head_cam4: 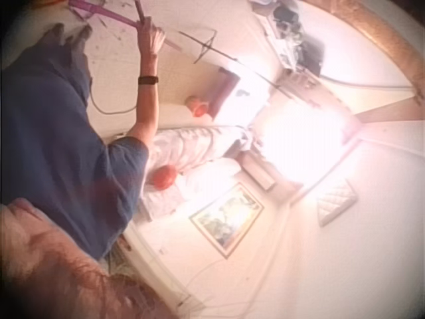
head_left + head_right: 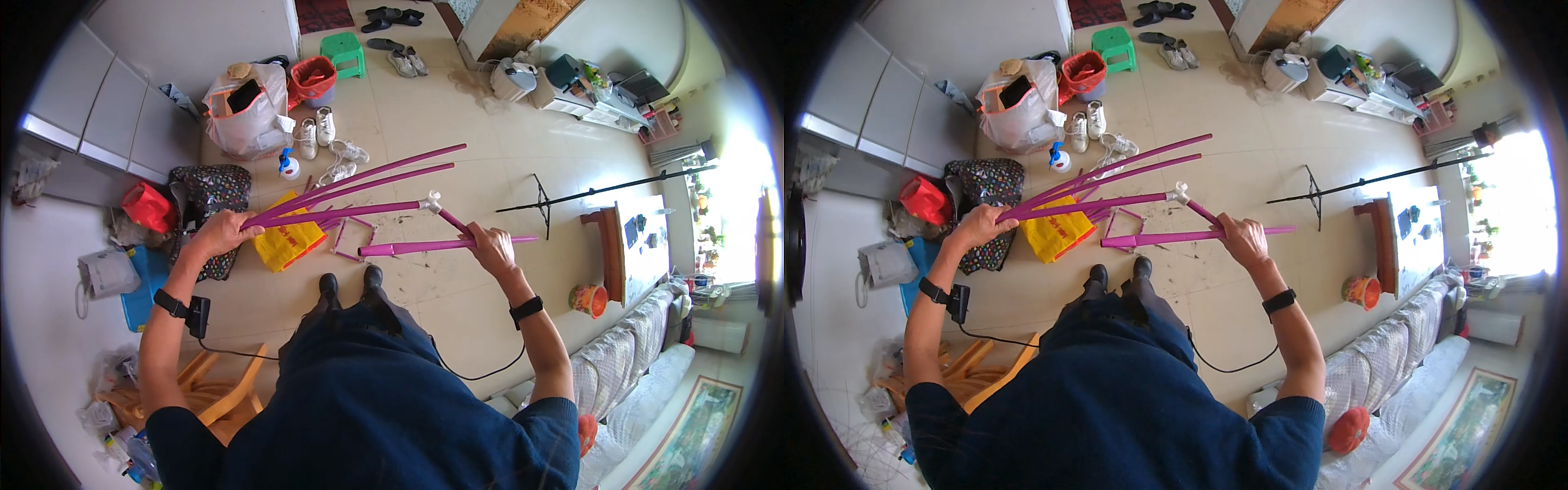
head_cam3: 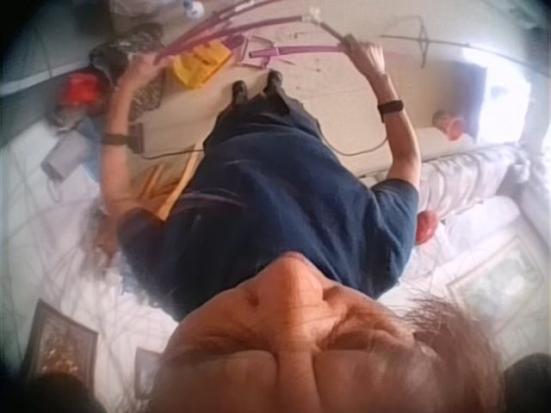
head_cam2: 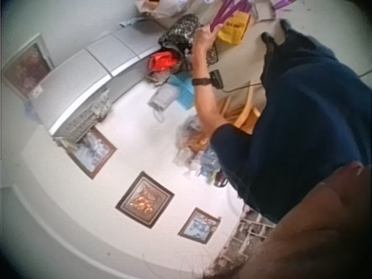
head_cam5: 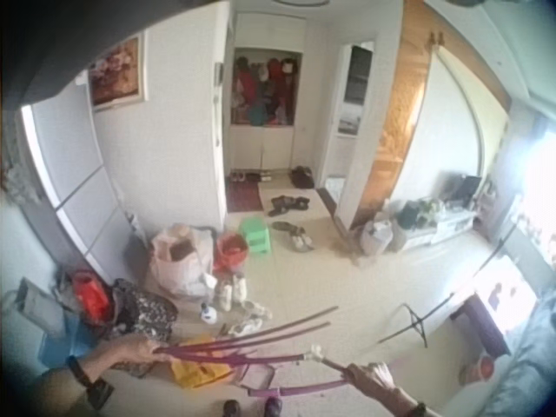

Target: The person disassembles a pink metal drying rack by hand, removing the black straps and separating the frame into individual rods. The rods are placed into a yellow bag, and the person then picks up a pair of white sneakers and places them in a shoe cabinet.

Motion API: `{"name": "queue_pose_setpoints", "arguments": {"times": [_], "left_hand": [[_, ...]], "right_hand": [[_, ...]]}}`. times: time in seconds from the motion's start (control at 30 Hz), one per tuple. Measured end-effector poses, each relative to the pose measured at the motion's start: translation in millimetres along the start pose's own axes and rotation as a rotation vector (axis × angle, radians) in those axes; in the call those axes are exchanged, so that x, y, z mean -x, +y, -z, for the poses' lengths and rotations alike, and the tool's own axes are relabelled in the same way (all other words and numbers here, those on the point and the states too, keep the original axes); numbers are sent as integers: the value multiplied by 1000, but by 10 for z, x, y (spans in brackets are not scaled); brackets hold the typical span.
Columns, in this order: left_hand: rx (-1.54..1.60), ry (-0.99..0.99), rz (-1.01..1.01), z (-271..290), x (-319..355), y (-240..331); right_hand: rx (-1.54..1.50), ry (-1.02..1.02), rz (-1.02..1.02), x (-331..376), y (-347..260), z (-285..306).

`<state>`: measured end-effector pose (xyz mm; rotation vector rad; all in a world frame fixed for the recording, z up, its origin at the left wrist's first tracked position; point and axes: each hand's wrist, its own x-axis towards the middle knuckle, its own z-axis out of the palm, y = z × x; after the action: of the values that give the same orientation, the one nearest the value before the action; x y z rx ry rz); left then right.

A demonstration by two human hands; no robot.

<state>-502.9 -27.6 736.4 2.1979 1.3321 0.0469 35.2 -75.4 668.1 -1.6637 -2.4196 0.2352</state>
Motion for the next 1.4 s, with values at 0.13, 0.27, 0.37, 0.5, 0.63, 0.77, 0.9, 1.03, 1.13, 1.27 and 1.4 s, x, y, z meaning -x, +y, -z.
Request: {"name": "queue_pose_setpoints", "arguments": {"times": [0.13,0.27,0.37,0.5,0.63,0.77,0.9,1.03,1.13,1.27,1.4], "left_hand": [[-15,0,5,-36,-70,3],[-32,76,16,-196,-200,122],[-20,8,132,-446,-353,202],[-5,-54,154,-1120,-635,101],[-23,-196,276,-2205,-1088,-328],[45,-488,476,-3378,-1598,-798],[67,-456,591,-4538,-2030,-1184],[72,-479,620,-5786,-2362,-1553],[64,-510,616,-6667,-2498,-1798],[86,-549,626,-7556,-2557,-2028],[77,-611,636,-8046,-2684,-2193]], "right_hand": [[-2,-36,-71,114,-34,76],[-12,-118,-286,38,-4,-111],[-77,-151,-340,-169,81,-403],[-81,122,-463,-306,280,-695],[-509,398,-800,-27,430,-1013],[-336,-25,-906,717,172,-1815],[-651,-139,-1202,1558,-357,-2877],[-821,-210,-1460,2251,-965,-3636],[-905,-308,-1577,2581,-1233,-4068],[-902,-424,-1669,2707,-1283,-4597],[-918,-452,-1682,2561,-992,-5019]]}}
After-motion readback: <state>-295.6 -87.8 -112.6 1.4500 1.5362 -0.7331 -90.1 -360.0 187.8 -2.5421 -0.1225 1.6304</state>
